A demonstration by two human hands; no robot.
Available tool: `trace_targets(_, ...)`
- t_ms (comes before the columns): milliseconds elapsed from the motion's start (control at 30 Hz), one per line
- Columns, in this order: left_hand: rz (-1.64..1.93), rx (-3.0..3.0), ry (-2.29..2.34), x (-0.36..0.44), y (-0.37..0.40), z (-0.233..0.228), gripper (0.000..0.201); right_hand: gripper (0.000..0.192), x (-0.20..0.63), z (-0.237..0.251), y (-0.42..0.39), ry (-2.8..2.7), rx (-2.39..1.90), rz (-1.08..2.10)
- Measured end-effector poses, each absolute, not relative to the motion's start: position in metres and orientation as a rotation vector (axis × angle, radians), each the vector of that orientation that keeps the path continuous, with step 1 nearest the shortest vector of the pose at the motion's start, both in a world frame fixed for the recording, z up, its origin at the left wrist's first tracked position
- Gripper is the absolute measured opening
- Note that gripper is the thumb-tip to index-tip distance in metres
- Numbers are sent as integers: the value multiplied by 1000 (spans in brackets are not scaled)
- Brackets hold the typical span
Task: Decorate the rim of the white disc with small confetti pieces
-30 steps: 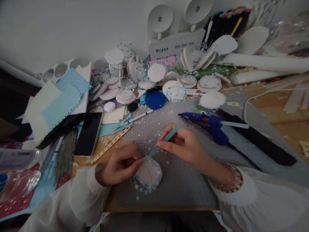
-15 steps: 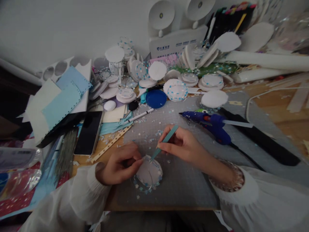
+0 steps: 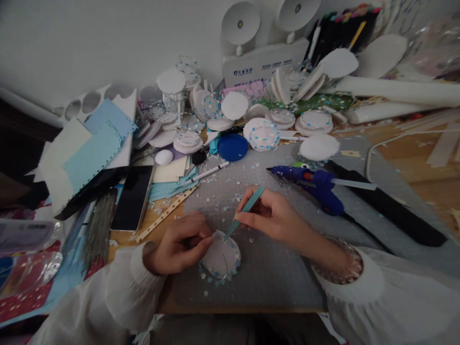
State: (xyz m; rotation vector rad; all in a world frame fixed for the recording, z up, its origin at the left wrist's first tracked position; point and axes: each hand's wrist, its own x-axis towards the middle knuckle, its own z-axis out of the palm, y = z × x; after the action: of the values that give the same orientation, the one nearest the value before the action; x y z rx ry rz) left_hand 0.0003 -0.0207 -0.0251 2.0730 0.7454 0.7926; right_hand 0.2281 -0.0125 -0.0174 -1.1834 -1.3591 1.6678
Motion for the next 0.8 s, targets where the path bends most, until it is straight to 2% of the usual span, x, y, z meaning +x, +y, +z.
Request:
trace_targets(200, 785, 2081, 761, 0, -20, -25, 24, 26, 228, -19, -13, -1323, -1165, 1629)
trace_targets(500, 706, 2159, 723, 3, -19, -28, 19, 13, 229, -28, -13, -1115, -1038, 1208)
trace_targets(700, 721, 2224, 797, 4, -23, -30, 22, 10, 226, -21, -16, -1188, -1013, 1318)
trace_targets(800, 827, 2223, 889, 2, -24, -26, 14, 11, 225, -20, -17, -1236, -954, 1376)
